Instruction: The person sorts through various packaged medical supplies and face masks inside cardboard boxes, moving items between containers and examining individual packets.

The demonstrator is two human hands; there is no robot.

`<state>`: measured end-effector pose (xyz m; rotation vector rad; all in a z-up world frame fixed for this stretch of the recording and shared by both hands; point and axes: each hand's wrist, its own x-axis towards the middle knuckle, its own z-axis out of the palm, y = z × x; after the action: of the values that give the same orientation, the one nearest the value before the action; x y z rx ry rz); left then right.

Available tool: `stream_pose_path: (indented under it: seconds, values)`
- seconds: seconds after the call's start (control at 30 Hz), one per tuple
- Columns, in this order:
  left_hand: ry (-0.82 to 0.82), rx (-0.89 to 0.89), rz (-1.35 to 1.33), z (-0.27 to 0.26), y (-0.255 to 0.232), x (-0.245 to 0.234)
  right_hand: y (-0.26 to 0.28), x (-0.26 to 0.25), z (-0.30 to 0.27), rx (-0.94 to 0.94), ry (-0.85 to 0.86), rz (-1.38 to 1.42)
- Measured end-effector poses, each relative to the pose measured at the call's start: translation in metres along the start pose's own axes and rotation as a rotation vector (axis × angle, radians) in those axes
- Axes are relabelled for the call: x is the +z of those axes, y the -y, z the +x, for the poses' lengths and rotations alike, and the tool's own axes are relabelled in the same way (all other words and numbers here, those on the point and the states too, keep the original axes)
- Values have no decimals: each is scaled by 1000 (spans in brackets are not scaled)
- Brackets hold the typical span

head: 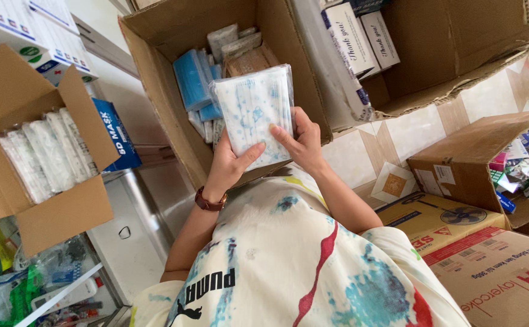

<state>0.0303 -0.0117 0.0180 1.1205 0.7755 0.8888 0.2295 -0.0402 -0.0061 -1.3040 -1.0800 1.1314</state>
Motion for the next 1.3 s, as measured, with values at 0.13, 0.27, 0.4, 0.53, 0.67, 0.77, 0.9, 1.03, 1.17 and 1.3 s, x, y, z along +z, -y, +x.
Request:
stream_pose_path:
  seconds: [0.13,0.27,0.4,0.53,0.67,0.77,0.9,1.03,1.17,1.3]
  values:
    - [11,-12,-23,11,5,15,-4,-23,3,9,23,13]
    - [4,7,-8,19,9,26,-12,-43,10,7,101,136]
    - [-10,19,3,24,17,33,-26,-58,11,28,124,79]
    - [-37,1,-25,21,25,40,-38,-67,5,28,156,94]
    - [-50,63,-32,25,18,47,-24,-68,15,-7,177,104]
    - [-115,45,-45,19,18,43,-2,-66,37,-324,76,-262]
    - [-179,38,-162,10,21,30,33,-70,73,-181,109,39]
    - [-242,103,-129,11,18,27,47,-68,71,-313,114,97]
    - [-245,114,-147,9,24,30,15,-59,45,-195,237,50]
    - [-246,132,-26,7,31,23,-24,-56,25,182,365,-54]
